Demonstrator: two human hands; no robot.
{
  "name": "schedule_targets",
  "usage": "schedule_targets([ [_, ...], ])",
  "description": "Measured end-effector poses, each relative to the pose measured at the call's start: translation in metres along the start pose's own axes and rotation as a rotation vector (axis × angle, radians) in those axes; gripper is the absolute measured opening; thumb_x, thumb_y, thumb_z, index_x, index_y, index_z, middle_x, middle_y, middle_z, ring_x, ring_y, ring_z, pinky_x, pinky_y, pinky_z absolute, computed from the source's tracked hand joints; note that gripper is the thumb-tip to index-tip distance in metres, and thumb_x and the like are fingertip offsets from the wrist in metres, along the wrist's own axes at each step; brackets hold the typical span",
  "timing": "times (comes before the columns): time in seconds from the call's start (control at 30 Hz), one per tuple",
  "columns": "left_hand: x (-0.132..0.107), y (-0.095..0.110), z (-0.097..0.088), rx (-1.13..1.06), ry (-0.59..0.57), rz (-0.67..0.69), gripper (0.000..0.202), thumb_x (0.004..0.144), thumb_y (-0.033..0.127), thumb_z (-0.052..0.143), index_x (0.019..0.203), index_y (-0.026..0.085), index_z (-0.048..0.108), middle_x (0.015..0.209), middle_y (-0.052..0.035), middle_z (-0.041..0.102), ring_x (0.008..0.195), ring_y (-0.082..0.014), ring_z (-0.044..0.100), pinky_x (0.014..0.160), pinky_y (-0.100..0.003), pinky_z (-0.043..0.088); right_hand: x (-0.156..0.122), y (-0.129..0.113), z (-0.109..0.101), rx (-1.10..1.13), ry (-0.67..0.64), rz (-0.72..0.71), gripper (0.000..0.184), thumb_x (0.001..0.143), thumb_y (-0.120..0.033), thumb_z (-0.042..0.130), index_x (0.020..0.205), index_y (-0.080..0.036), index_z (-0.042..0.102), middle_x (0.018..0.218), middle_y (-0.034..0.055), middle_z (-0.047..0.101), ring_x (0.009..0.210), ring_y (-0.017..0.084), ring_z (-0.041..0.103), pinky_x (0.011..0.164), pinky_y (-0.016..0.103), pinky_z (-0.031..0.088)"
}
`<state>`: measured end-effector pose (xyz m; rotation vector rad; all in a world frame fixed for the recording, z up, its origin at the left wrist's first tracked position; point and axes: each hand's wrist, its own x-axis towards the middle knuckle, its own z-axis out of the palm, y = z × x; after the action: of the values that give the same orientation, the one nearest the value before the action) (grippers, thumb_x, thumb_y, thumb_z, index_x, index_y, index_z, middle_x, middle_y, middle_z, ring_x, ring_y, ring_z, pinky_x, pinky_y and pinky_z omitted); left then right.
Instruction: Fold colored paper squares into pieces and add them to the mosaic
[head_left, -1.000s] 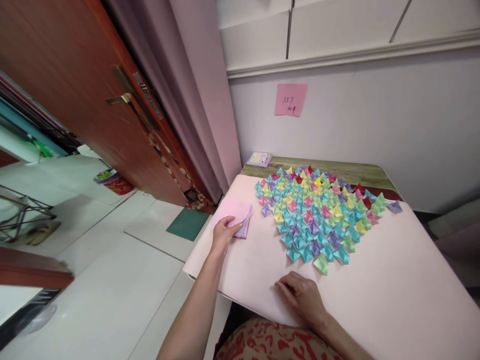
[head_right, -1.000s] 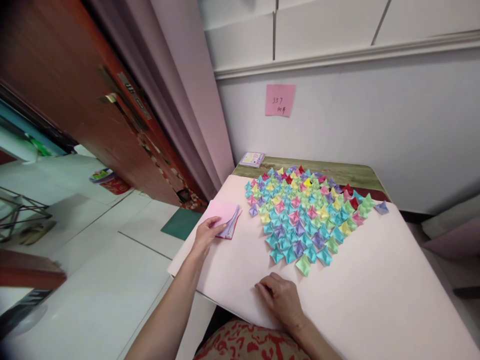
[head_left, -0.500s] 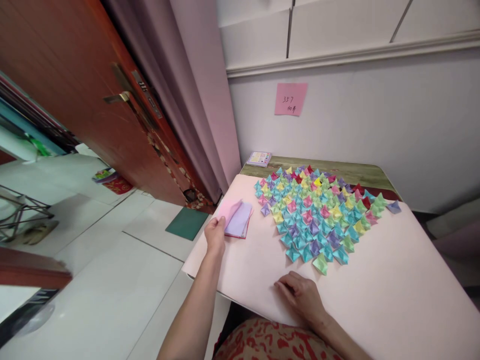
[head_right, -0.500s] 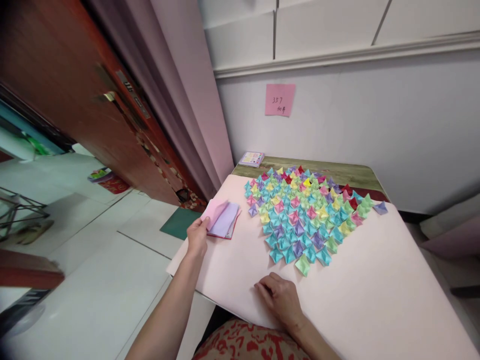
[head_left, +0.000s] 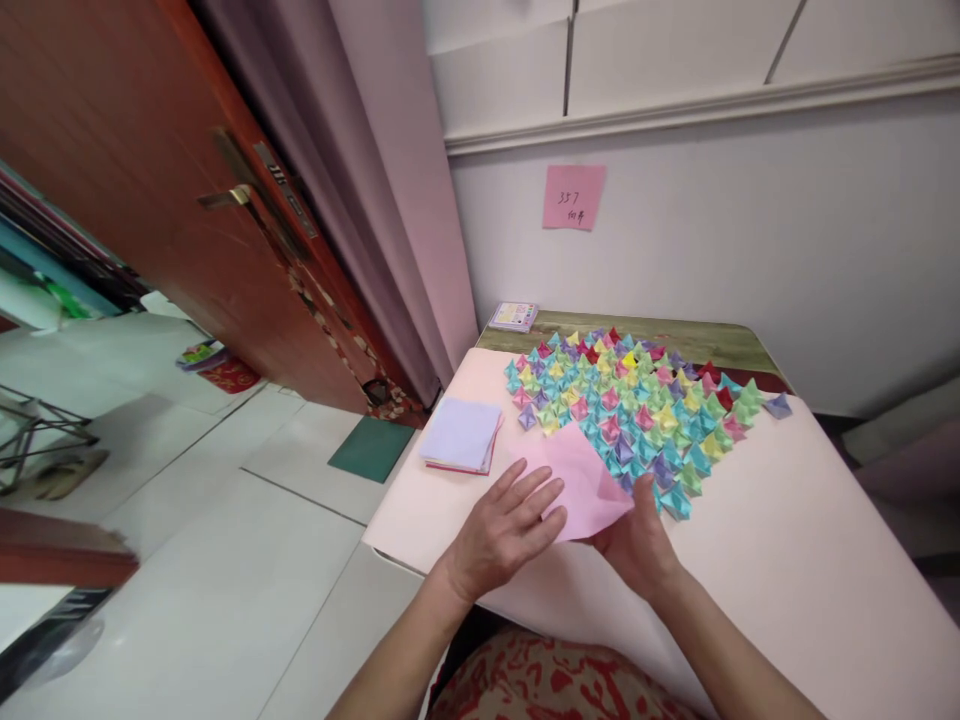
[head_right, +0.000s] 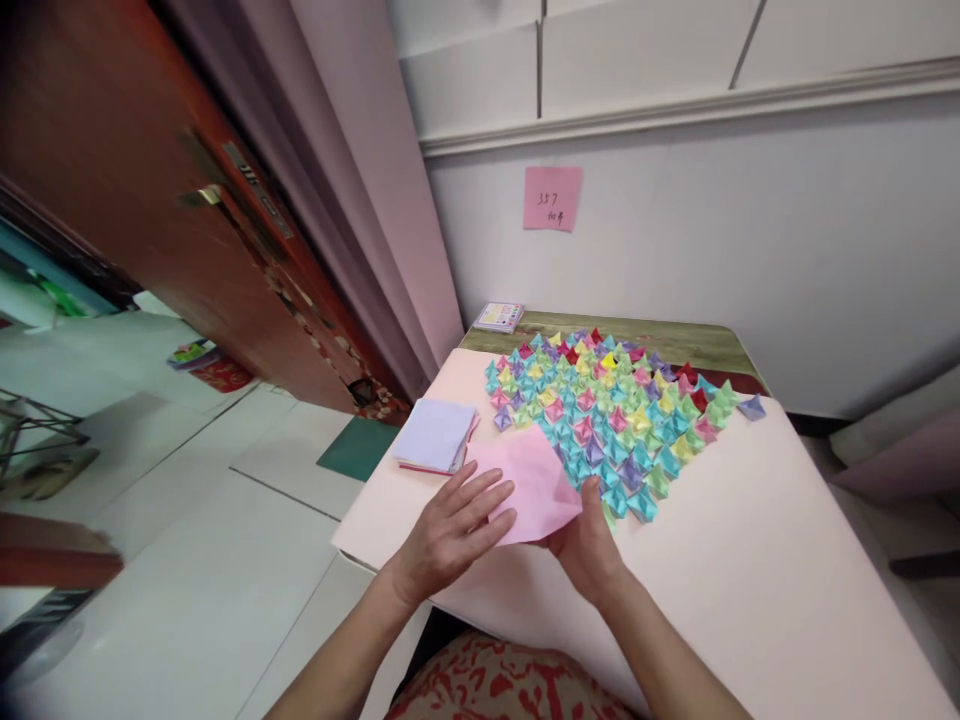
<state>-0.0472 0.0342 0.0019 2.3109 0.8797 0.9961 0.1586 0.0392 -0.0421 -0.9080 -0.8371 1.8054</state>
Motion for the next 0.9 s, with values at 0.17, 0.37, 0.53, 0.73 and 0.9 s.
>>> schedule_targets([
  [0.17, -0.002, -0.006, 0.003, 0.131, 0.061, 0.069, 0.041, 0.091, 0.010, 0.053, 0.125, 0.032, 0.062, 0.132, -0.0063, 0.063, 0.132, -0.0240, 0.050, 0.117, -0.053, 0.028, 0.011, -0.018, -0.008, -0.056, 0.228, -0.055, 0.050, 0.072, -0.047, 0.078, 0.112, -0.020, 0.068, 0.102, 0.0087, 0.074, 0.084, 0.024, 0.069, 0.070, 0.033, 0.056],
  [0.37, 0.006, -0.011, 0.024, -0.284, 0.654, -0.549, 0.051, 0.092, 0.042, 0.054, 0.139, 0.026, 0.047, 0.147, -0.0117, 0.049, 0.137, -0.0290, 0.044, 0.112, -0.049, 0.038, 0.003, -0.025, -0.001, -0.036, 0.254, -0.160, 0.046, 0.072, -0.045, 0.078, 0.110, -0.020, 0.068, 0.100, 0.0086, 0.074, 0.080, 0.024, 0.068, 0.068, 0.034, 0.056],
  [0.53, 0.016, -0.006, 0.049, -1.293, 0.430, -0.935, 0.046, 0.089, 0.050, 0.047, 0.114, 0.017, 0.066, 0.128, -0.0140, 0.065, 0.124, -0.0336, 0.057, 0.102, -0.050, 0.047, -0.001, -0.022, -0.001, -0.058, 0.217, -0.155, 0.044, 0.073, -0.045, 0.077, 0.108, -0.020, 0.069, 0.100, 0.0085, 0.074, 0.082, 0.024, 0.069, 0.069, 0.034, 0.056],
  [0.73, 0.037, 0.014, 0.063, -1.650, 0.575, -0.858, 0.043, 0.088, 0.047, 0.051, 0.106, 0.013, 0.070, 0.116, -0.0132, 0.071, 0.122, -0.0322, 0.058, 0.107, -0.048, 0.042, -0.004, -0.015, -0.004, -0.551, 0.336, -0.326, 0.039, 0.084, -0.046, 0.066, 0.113, -0.020, 0.066, 0.101, 0.0068, 0.073, 0.088, 0.024, 0.065, 0.074, 0.033, 0.053],
  [0.9, 0.054, 0.024, 0.056, -1.725, 0.642, -0.871, 0.052, 0.090, 0.056, 0.045, 0.107, 0.013, 0.068, 0.110, -0.0139, 0.072, 0.116, -0.0323, 0.061, 0.102, -0.047, 0.046, -0.014, -0.012, 0.004, -0.979, 0.333, -0.598, 0.040, 0.090, -0.038, 0.057, 0.127, -0.024, 0.059, 0.109, 0.0083, 0.071, 0.087, 0.024, 0.068, 0.074, 0.034, 0.055],
])
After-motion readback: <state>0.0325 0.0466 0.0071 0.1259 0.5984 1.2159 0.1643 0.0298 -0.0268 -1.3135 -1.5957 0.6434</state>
